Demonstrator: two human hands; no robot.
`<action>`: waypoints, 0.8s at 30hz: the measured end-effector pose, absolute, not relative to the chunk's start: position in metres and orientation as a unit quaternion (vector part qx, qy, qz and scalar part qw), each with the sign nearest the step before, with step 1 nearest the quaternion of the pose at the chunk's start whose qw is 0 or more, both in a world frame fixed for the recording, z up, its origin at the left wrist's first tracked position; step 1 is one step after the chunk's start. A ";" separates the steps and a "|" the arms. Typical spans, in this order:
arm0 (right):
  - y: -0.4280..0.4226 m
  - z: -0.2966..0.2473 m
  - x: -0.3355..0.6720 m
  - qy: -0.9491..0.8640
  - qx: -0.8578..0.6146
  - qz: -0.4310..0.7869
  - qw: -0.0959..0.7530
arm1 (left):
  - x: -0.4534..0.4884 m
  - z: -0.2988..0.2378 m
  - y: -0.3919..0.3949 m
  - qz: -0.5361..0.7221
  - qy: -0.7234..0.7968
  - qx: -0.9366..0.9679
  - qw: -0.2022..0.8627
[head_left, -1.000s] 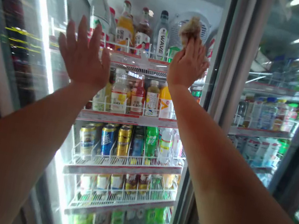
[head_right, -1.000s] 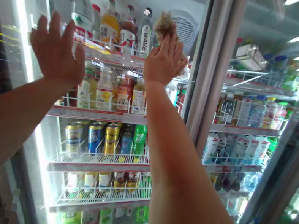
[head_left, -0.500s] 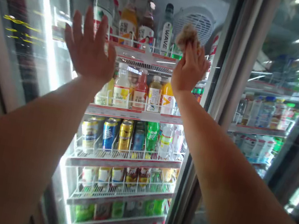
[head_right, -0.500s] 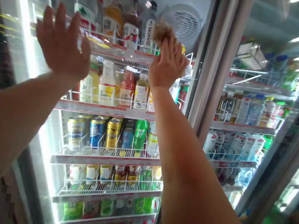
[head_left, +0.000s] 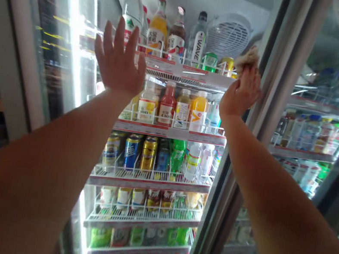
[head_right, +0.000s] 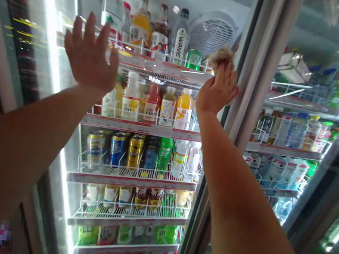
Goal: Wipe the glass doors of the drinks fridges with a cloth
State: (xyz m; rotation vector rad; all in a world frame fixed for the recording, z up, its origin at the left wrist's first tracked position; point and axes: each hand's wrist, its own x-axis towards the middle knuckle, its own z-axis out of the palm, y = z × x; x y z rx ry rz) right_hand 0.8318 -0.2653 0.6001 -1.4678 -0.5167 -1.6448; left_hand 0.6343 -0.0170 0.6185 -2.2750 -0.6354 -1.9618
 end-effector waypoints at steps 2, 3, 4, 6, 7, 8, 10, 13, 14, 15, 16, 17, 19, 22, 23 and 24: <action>-0.275 0.587 0.823 -0.318 -0.598 -0.655 0.334 | 0.632 0.615 -0.020 -0.670 -0.159 -0.724 0.030; -0.281 0.581 0.820 -0.379 -0.601 -0.647 0.277 | 0.631 0.613 -0.021 -0.687 -0.132 -0.714 0.018; -0.287 0.575 0.819 -0.429 -0.600 -0.637 0.225 | 0.630 0.611 -0.022 -0.700 -0.108 -0.706 0.004; -0.297 0.568 0.825 -0.449 -0.593 -0.640 0.194 | 0.629 0.608 -0.024 -0.711 -0.078 -0.699 -0.022; -0.299 0.566 0.831 -0.415 -0.588 -0.656 0.227 | 0.629 0.607 -0.025 -0.710 -0.076 -0.699 -0.032; -0.301 0.566 0.838 -0.366 -0.582 -0.672 0.276 | 0.628 0.607 -0.026 -0.708 -0.082 -0.700 -0.035; -0.299 0.565 0.849 -0.278 -0.565 -0.688 0.361 | 0.627 0.608 -0.028 -0.701 -0.101 -0.706 -0.019; -0.297 0.554 0.848 -0.267 -0.564 -0.687 0.372 | 0.625 0.607 -0.029 -0.692 -0.126 -0.710 0.014; -0.298 0.549 0.843 -0.302 -0.574 -0.682 0.339 | 0.625 0.607 -0.030 -0.693 -0.125 -0.710 0.014; -0.300 0.544 0.837 -0.344 -0.584 -0.672 0.298 | 0.626 0.607 -0.029 -0.695 -0.122 -0.708 0.009; -0.302 0.541 0.831 -0.390 -0.593 -0.658 0.252 | 0.626 0.607 -0.029 -0.698 -0.118 -0.706 0.003; -0.305 0.540 0.826 -0.429 -0.601 -0.641 0.210 | 0.626 0.607 -0.029 -0.701 -0.113 -0.704 -0.004; -0.307 0.551 0.820 -0.452 -0.609 -0.624 0.187 | 0.627 0.607 -0.028 -0.705 -0.103 -0.702 -0.012; -0.297 0.587 0.822 -0.344 -0.622 -0.639 0.293 | 0.627 0.606 -0.027 -0.708 -0.094 -0.700 -0.013; -0.290 0.600 0.822 -0.295 -0.627 -0.639 0.334 | 0.627 0.606 -0.027 -0.708 -0.097 -0.699 -0.009; -0.282 0.610 0.821 -0.256 -0.632 -0.635 0.364 | 0.627 0.606 -0.028 -0.707 -0.101 -0.700 -0.004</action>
